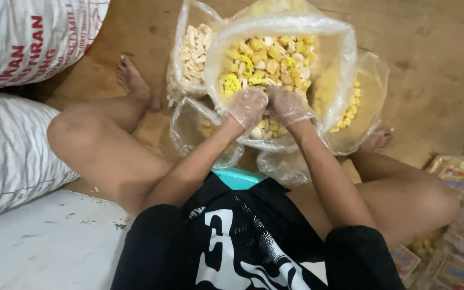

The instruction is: Mixing different varieties of snacks in a large plastic bag by hand

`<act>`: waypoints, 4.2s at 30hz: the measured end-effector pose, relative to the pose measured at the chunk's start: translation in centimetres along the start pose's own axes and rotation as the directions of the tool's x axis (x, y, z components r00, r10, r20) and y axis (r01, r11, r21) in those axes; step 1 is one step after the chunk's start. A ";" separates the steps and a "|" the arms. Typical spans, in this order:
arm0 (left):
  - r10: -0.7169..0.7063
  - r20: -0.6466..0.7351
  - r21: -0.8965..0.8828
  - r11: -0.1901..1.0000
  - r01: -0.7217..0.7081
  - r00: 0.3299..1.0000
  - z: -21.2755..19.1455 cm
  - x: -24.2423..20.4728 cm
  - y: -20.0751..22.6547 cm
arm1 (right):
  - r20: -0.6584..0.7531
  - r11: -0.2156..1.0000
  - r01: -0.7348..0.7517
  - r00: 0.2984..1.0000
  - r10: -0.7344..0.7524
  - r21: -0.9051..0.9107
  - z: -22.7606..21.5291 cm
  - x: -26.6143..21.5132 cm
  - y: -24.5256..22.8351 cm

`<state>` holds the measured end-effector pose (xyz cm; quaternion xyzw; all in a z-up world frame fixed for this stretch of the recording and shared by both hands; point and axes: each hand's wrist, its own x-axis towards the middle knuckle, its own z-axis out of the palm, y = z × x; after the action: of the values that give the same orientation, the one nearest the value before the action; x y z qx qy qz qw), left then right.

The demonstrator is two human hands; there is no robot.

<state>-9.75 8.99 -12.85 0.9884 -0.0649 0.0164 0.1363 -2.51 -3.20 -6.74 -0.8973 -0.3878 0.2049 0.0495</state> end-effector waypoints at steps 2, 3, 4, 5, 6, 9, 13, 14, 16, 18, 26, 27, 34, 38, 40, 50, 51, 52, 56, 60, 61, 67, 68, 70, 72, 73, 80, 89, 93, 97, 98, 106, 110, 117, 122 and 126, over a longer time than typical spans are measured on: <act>-0.022 -0.027 -0.021 1.000 0.021 0.999 2.1 0.4 0.0 | 0.011 0.996 -0.086 0.996 0.086 -0.035 2.6 0.6 0.7; -0.026 -0.042 -0.013 1.000 0.025 0.999 1.5 0.4 0.1 | -0.001 0.996 -0.078 0.997 0.078 -0.044 1.6 0.4 -0.1; -0.017 -0.050 -0.009 1.000 0.017 0.999 0.9 0.3 0.2 | -0.005 0.994 -0.108 0.994 0.107 -0.035 0.6 0.2 -0.9; -0.005 -0.059 -0.003 1.000 0.005 0.998 0.2 0.4 0.3 | -0.011 0.990 -0.139 0.990 0.139 -0.025 -0.5 -0.1 -1.6; -0.005 -0.075 0.006 1.000 0.006 0.997 -0.2 0.1 0.6 | -0.027 0.991 -0.133 0.991 0.132 -0.032 0.6 0.0 -0.7; -0.059 -0.005 0.025 0.998 0.059 0.998 0.2 -0.3 0.8 | -0.061 0.993 -0.080 0.995 0.075 -0.090 3.4 1.3 1.4; -0.150 -0.034 -0.064 0.987 0.148 0.988 -1.3 0.2 1.7 | -0.126 0.993 -0.067 0.991 0.054 -0.102 4.8 2.2 3.0; -0.195 -0.019 -0.147 0.971 0.190 0.981 -3.3 0.2 2.2 | -0.155 0.995 -0.061 0.987 0.048 -0.083 4.8 2.3 3.2; -0.196 -0.007 -0.142 0.971 0.193 0.981 -4.4 -0.1 2.9 | -0.175 0.999 -0.035 0.984 0.030 -0.025 4.9 2.0 3.7; -0.200 0.010 -0.136 0.970 0.199 0.980 -5.1 -0.2 2.8 | -0.191 0.999 -0.004 0.981 0.010 0.036 3.9 2.1 3.6; -0.204 -0.020 -0.323 0.928 0.187 0.979 -6.5 1.1 0.1 | -0.429 0.886 0.008 0.877 0.216 0.463 -3.5 1.4 0.5; -0.210 -0.022 -0.324 0.927 0.191 0.978 -6.7 1.4 -0.3 | -0.428 0.887 0.012 0.879 0.211 0.461 -4.0 1.2 0.5; -0.199 -0.015 -0.473 0.865 0.168 0.980 -8.5 3.1 -3.9 | -0.547 0.824 0.181 0.818 0.177 0.537 -13.1 -3.1 -4.0; -0.219 -0.009 -0.569 0.804 0.175 0.976 -10.4 3.8 -8.8 | -0.511 0.835 0.165 0.845 0.155 0.525 -14.5 -3.5 -2.6; -0.239 -0.011 -0.602 0.777 0.184 0.971 -11.1 3.5 -10.9 | -0.451 0.862 0.104 0.879 0.153 0.496 -13.0 -3.1 -1.8; -0.212 0.064 -0.799 0.574 0.177 0.975 -10.8 4.5 -9.2 | -0.194 0.942 -0.059 0.972 0.130 0.331 -12.7 -2.5 -3.8; -0.206 0.073 -0.804 0.566 0.180 0.976 -10.7 4.4 -8.9 | -0.184 0.941 -0.072 0.973 0.139 0.331 -13.2 -2.0 -4.2; -0.199 0.084 -0.828 0.532 0.180 0.976 -10.6 4.4 -8.6 | -0.245 0.945 -0.008 0.965 0.093 0.328 -13.6 -1.6 -4.7; -0.190 0.087 -0.883 0.439 0.164 0.978 -11.3 5.7 -8.5 | -0.453 0.950 0.179 0.890 -0.047 0.254 -13.3 1.7 -3.2; -0.200 0.095 -0.910 0.380 0.167 0.975 -12.1 6.3 -11.8 | -0.414 0.923 0.118 0.909 0.048 0.365 -16.1 3.4 -6.7; -0.208 0.093 -0.921 0.353 0.163 0.974 -12.4 6.3 -12.6 | -0.438 0.915 0.160 0.899 0.020 0.370 -16.5 4.3 -6.8; -0.232 0.100 -0.959 0.238 0.156 0.968 -13.9 6.2 -17.7 | -0.489 0.895 0.319 0.862 -0.137 0.312 -20.2 6.5 -11.8; -0.234 0.106 -0.967 0.203 0.155 0.966 -14.1 6.2 -18.6 | -0.511 0.867 0.443 0.812 -0.281 0.228 -21.1 6.7 -12.7; -0.253 0.101 -0.974 0.174 0.148 0.962 -14.1 4.1 -18.2 | -0.518 0.866 0.468 0.792 -0.324 0.175 -20.1 8.0 -13.0; -0.260 0.082 -0.979 0.162 0.128 0.962 -15.0 3.6 -18.8 | -0.540 0.863 0.492 0.759 -0.363 0.111 -20.3 9.6 -13.5; -0.262 0.088 -0.984 0.126 0.124 0.961 -14.7 3.1 -18.5 | -0.473 0.866 0.475 0.805 -0.358 0.154 -20.0 9.6 -13.7; -0.251 0.109 -0.994 -0.060 0.096 0.962 -14.9 1.1 -20.1 | -0.310 0.903 0.363 0.907 -0.286 0.229 -19.4 10.0 -14.5; -0.156 0.129 -0.968 -0.233 0.091 0.979 -16.3 -0.4 -21.1 | -0.513 0.874 0.401 0.830 -0.220 0.273 -20.7 4.0 -9.5; -0.093 0.161 -0.950 -0.286 0.128 0.983 -16.4 0.7 -19.5 | -0.600 0.904 0.266 0.800 -0.013 0.335 -16.9 2.1 -3.6; -0.021 0.179 -0.918 -0.363 0.159 0.984 -16.3 2.8 -16.0 | -0.481 0.834 0.093 0.849 0.219 0.544 -12.4 0.1 0.3; -0.003 0.179 -0.908 -0.387 0.164 0.984 -16.3 2.9 -15.2 | -0.441 0.789 0.068 0.856 0.268 0.611 -11.2 -0.2 0.9; 0.094 0.258 -0.817 -0.511 0.269 0.961 -15.9 5.1 -5.9 | -0.261 0.869 -0.127 0.924 0.279 0.479 -0.7 0.1 6.3; -0.015 0.328 -0.913 0.250 0.321 0.945 -7.2 6.0 -5.5 | 0.169 0.507 -0.508 0.803 0.572 0.696 -7.0 -1.3 -1.4; -0.053 0.220 0.038 0.998 0.046 0.974 -1.6 4.6 -5.7 | 0.301 0.552 -0.582 0.800 0.519 0.597 -5.5 -0.3 -2.1; 0.007 0.224 0.172 0.984 -0.046 0.975 -1.0 3.2 -4.6 | 0.038 0.863 -0.230 0.970 0.239 0.450 -3.6 -0.4 -1.0; 0.005 0.281 0.184 0.981 -0.060 0.960 3.1 4.3 -6.6 | 0.041 0.855 -0.213 0.975 0.220 0.473 -1.6 0.4 0.2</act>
<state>-4.60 13.87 -17.39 0.9881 -0.0980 -0.1150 0.0301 -1.47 -2.96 -5.41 -0.8970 -0.2221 0.2913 0.2472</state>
